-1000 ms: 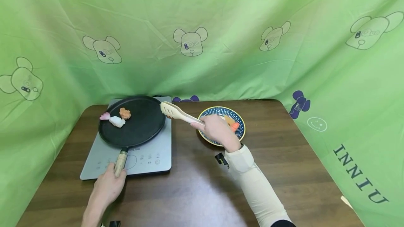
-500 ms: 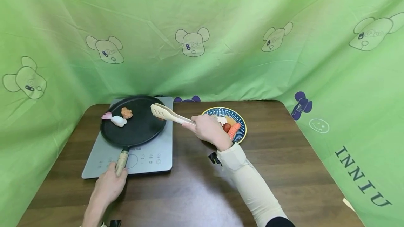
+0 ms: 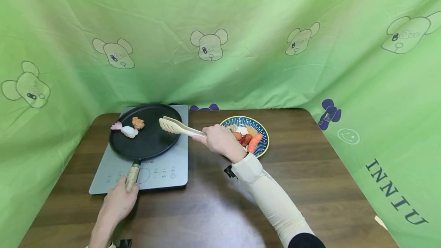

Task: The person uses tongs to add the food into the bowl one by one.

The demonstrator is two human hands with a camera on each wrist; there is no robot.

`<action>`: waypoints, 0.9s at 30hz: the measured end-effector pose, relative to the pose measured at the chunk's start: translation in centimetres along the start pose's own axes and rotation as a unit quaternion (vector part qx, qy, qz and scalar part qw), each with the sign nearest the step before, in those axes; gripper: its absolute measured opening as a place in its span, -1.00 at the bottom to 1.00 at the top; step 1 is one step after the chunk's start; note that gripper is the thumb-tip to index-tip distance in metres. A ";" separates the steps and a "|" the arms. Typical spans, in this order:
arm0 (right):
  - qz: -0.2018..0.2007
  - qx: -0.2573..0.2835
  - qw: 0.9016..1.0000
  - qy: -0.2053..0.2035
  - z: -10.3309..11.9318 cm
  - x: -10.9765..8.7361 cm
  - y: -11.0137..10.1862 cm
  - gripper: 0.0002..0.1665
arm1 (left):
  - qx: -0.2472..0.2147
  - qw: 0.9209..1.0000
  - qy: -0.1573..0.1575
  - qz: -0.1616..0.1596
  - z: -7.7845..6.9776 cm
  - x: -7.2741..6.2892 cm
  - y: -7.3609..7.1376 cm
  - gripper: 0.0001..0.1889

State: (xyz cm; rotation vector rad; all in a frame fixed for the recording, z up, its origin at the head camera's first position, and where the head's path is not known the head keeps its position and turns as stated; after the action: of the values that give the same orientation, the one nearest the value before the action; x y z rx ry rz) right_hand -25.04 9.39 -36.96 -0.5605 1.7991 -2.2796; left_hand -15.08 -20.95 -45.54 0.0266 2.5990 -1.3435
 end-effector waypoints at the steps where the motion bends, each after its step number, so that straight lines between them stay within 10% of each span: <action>1: -0.001 -0.002 1.000 0.000 0.0 0.1 0.0 -0.45 | 0.000 1.000 0.000 0.000 0.0 0.0 0.0 -0.56; 27: 0.007 0.009 1.000 0.012 1.1 2.5 1.3 -0.47 | 0.002 1.000 -0.010 0.001 -0.1 -0.1 0.0 -0.50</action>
State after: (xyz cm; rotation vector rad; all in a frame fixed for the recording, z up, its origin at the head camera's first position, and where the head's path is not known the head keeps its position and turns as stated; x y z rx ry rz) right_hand -26.97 7.13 -37.56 -0.5184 1.7857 -2.3008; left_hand -14.96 -20.80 -45.47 0.0179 2.5793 -1.3422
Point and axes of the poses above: each hand's wrist, its own x-axis towards the middle knuckle, its own y-axis out of the palm, z = x × y, the point moved 2 cm from there along x, towards the middle knuckle, and after that the axes turned 3 degrees about -z, right-handed, at the moved point
